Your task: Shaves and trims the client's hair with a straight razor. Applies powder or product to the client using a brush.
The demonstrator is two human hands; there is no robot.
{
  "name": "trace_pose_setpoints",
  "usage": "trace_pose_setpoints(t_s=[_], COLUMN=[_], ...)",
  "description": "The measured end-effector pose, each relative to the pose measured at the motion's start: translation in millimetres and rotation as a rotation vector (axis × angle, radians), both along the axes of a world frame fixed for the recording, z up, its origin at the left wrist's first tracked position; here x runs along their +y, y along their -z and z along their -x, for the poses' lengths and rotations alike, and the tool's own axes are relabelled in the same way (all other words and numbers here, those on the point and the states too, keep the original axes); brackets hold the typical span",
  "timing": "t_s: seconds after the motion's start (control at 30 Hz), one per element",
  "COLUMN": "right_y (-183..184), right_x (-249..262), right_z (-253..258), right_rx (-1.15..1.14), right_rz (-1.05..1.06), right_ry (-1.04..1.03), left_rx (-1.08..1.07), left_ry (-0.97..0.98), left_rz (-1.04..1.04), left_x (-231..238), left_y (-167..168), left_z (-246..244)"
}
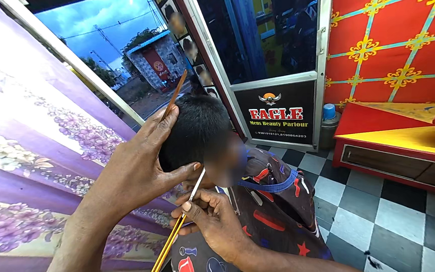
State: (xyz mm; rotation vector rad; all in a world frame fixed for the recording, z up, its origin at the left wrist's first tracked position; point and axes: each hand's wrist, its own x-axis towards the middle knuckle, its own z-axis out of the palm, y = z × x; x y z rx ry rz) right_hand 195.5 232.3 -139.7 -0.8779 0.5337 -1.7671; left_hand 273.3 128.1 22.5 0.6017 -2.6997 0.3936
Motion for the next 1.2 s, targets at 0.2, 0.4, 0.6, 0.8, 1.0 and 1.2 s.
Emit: trace_pose_setpoints(t_s=[0.2,0.4,0.6,0.8,1.0,1.2], right_y=[2.0,7.4,13.3,19.1,39.8,74.8], right_x=[2.9,5.2,5.5,6.3,15.9,65.4], right_z=[-2.6,-4.6,-2.9,-1.3,10.2,98.7], right_rx=[-0.085,-0.163,-0.195,-0.207,0.121,1.024], right_rz=[-0.052,-0.082,-0.072,-0.091,0.096,0.171], right_ry=[-0.031,-0.074,-0.107,-0.107,0.008,0.29], left_rx=[0.012,0.014,0.021,0.034,0.036,0.097], left_ry=[-0.002,0.001,-0.006,0.015,0.009,0.012], left_rz=[-0.014,-0.015,-0.016,-0.002,-0.069,-0.115], left_x=[-1.0,-1.0,-5.2,-8.7,-9.4,-6.8], left_y=[2.1,2.8,3.8,4.9,5.6,14.3], left_z=[-3.2,-5.1,-6.5,-6.3,-8.1,-22.4])
